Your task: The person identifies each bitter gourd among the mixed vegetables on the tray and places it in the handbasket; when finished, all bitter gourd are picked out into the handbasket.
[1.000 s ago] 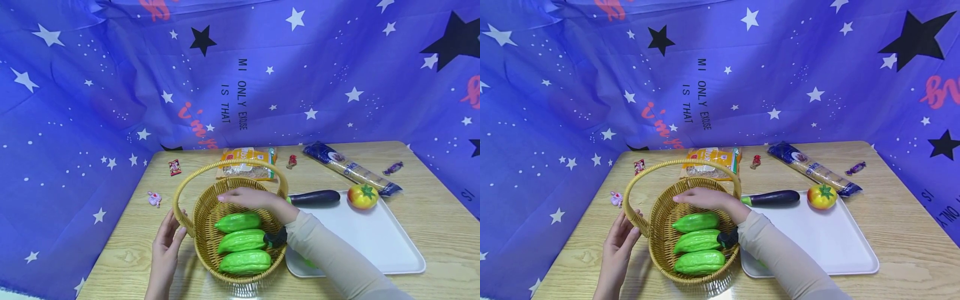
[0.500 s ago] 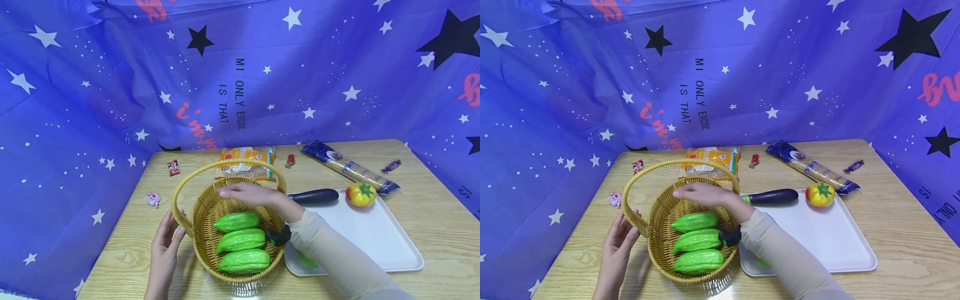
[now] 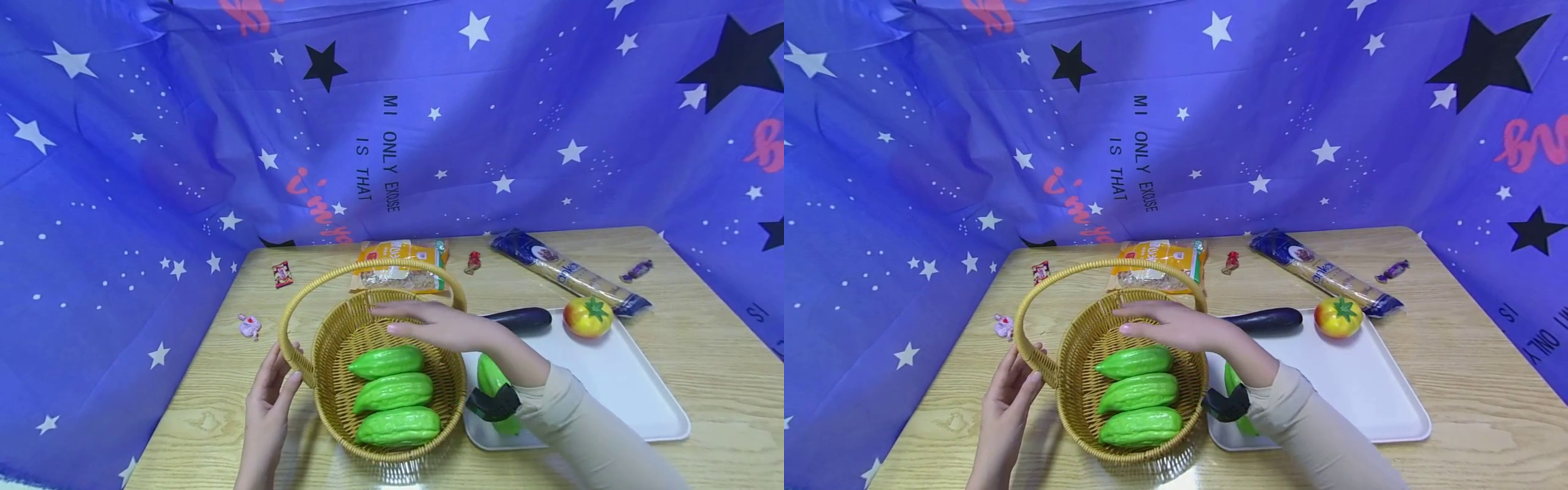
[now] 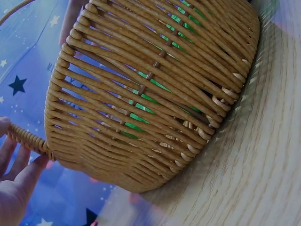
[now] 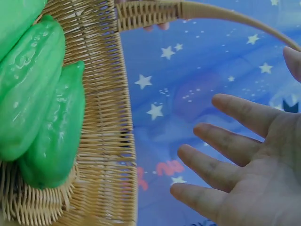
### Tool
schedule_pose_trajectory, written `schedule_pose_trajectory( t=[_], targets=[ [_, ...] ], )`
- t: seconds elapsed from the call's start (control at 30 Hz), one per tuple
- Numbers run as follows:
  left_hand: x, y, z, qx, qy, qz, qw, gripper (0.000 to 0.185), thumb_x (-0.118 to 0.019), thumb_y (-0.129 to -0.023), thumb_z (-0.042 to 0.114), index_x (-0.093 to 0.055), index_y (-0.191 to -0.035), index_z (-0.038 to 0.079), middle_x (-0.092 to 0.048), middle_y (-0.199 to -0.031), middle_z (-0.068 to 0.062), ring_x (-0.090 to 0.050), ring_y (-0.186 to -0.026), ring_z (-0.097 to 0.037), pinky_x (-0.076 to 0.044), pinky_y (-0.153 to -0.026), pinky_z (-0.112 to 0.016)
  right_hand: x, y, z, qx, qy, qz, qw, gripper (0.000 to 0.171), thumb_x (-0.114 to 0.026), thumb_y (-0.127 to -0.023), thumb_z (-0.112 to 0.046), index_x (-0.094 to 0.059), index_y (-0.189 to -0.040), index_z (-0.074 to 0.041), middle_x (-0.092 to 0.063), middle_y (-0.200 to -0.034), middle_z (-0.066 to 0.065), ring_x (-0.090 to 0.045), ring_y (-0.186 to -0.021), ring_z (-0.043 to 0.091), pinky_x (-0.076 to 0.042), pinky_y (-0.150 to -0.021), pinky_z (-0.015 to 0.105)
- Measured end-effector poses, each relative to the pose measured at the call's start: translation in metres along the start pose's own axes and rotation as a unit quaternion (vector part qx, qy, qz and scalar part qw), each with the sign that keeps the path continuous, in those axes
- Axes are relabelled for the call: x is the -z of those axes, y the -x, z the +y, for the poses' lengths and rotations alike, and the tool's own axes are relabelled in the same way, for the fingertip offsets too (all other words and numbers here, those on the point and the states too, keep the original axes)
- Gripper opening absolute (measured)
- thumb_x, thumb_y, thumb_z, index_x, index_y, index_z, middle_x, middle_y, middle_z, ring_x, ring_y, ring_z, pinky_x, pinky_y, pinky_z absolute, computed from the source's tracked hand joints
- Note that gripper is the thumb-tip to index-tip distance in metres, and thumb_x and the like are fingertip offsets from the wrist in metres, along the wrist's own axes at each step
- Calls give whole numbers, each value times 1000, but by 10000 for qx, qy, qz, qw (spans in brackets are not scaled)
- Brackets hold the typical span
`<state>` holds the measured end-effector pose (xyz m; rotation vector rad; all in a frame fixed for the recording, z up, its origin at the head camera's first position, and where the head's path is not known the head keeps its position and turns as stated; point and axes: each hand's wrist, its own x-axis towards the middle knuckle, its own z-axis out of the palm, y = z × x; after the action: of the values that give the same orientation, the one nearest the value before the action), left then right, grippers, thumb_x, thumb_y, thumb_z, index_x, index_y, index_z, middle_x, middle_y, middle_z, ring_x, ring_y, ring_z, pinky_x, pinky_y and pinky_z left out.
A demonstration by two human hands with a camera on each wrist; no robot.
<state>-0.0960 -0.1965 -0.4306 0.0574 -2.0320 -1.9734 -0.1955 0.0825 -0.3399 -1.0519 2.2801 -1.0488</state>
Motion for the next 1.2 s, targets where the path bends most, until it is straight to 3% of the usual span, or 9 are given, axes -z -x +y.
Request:
schedule_pose_trajectory(
  t=[0.27, 0.5, 0.67, 0.83, 0.97, 1.1, 1.2],
  targets=[
    [0, 0, 1, 124, -48, 1, 9999, 52, -53, -94, 5, -38, -143, 14, -58, -127, 12, -53, -119, 2, -43, -100, -11, 8, 40, -6, 196, 90, 231, 9995, 50, -43, -100, -39, -35, -146, -23, -32, -153, -2, -24, -145, 24, -26, -117, 53],
    [0, 1, 0, 118, -34, 51, 9999, 53, -53, -94, 2, -37, -144, 12, -58, -127, 10, -54, -118, 2, -43, -100, -12, 11, 74, -8, 24, 114, 541, 9985, 50, -45, -100, -32, -31, -147, -28, -26, -156, 0, -25, -144, 31, -27, -113, 60],
    [-1, 0, -1, 66, 7, 44, 10000, 53, -52, -94, 1, -37, -144, 10, -59, -125, 14, -54, -118, 3, -43, -100, -12, 11, 96, -8, -101, 286, 857, 9959, 49, -45, -100, -29, -31, -147, -30, -32, -154, 3, -28, -142, 34, -29, -111, 62],
    [0, 1, -1, 99, -43, 14, 9999, 53, -53, -94, 3, -37, -144, 13, -58, -126, 14, -53, -119, 3, -43, -100, -11, 10, 116, -6, -131, 508, 1237, 9909, 47, -44, -100, -25, -33, -145, -32, -36, -151, 0, -32, -139, 31, -36, -108, 54],
    [0, 1, -1, 67, -48, 24, 10000, 53, -52, -94, 3, -37, -144, 12, -58, -125, 15, -53, -119, 4, -43, -100, -11, 10, 129, -6, -285, 597, 1480, 9868, 47, -44, -100, -25, -32, -145, -34, -37, -151, -2, -34, -139, 24, -41, -107, 43],
    [-1, 1, -1, 56, -21, 42, 10000, 53, -52, -94, 2, -36, -144, 11, -58, -125, 15, -53, -119, 4, -43, -100, -11, 10, 136, -4, -319, 656, 1787, 9812, 48, -45, -100, -23, -33, -145, -33, -37, -151, -1, -30, -139, 5, -39, -107, 33],
    [-1, 1, 0, 87, -48, 46, 9999, 54, -52, -94, 2, -36, -144, 12, -58, -125, 15, -53, -119, 5, -43, -100, -11, 9, 138, -2, -311, 669, 2002, 9770, 49, -46, -100, -21, -33, -145, -33, -36, -151, 0, -27, -136, -5, -36, -108, 32]
  ],
)
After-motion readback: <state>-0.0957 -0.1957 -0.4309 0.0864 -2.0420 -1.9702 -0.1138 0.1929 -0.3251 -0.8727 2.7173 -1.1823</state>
